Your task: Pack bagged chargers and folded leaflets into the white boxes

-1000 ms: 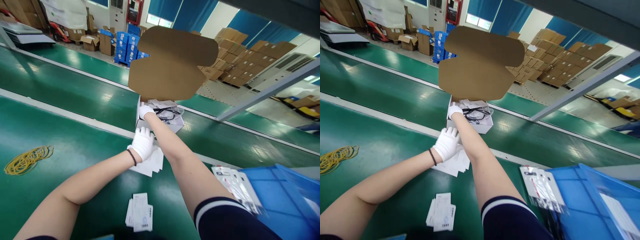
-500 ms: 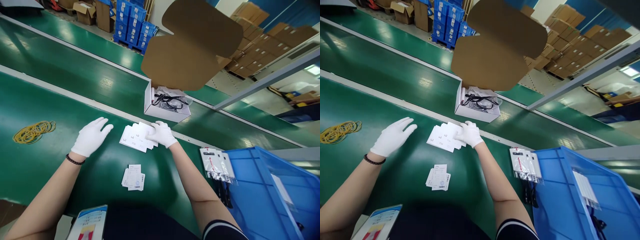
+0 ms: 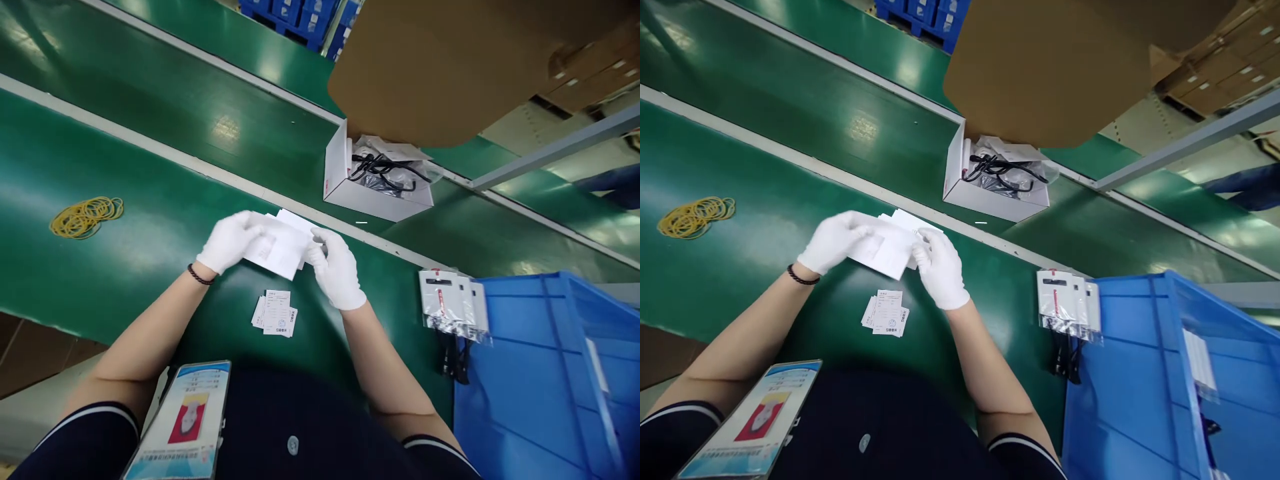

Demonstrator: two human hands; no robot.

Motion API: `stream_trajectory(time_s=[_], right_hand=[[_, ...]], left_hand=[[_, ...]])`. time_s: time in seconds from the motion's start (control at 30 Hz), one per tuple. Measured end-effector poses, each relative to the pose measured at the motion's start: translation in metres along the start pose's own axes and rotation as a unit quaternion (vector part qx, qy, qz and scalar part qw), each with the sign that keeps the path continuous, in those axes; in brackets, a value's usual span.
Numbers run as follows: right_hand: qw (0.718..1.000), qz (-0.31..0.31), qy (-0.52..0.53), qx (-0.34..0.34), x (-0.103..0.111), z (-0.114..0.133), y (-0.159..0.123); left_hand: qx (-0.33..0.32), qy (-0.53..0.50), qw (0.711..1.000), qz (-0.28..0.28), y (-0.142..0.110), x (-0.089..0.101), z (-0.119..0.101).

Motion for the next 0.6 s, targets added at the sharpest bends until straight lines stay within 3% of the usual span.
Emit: stream_trajectory(time_s=[0.1, 0.2, 0.3, 0.4, 0.5, 0.6], right_hand=[[0.99, 0.099, -0.08, 0.055, -0.037, 0.011, -0.025], [0.969, 0.192, -0.141, 0.073, -0.072, 0.011, -0.049], [0.975, 0.186, -0.1, 0.073, -0.075, 0.011, -0.06], [0.977, 0.204, 0.042, 0.039, -0.065, 0.008, -0.064], [0.975, 0.147, 0.162, -0.025, -0.039, -0.001, -0.059], [0.981, 0.037, 0.184, -0.055, -0.014, -0.007, -0.051]], left_hand=[[0.03, -0.049, 0.989, -0.135, -0.006, 0.038, 0.028], [0.02, -0.128, 0.975, -0.181, -0.011, 0.051, 0.046], [-0.021, -0.17, 0.968, -0.185, -0.013, 0.048, 0.046], [-0.061, -0.172, 0.964, -0.192, -0.019, 0.042, 0.032], [-0.068, -0.171, 0.972, -0.148, -0.025, 0.024, 0.014], [-0.066, -0.188, 0.98, -0.003, -0.03, -0.017, -0.009]])
Point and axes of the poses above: each hand's wrist, its own y-axis towards the middle knuckle, its own x-axis out of the back of the hand, z = x × y, the point moved 9 cm from there along y, towards the middle knuckle, and after that the axes turned 9 degrees about z, right-handed, at the moved point
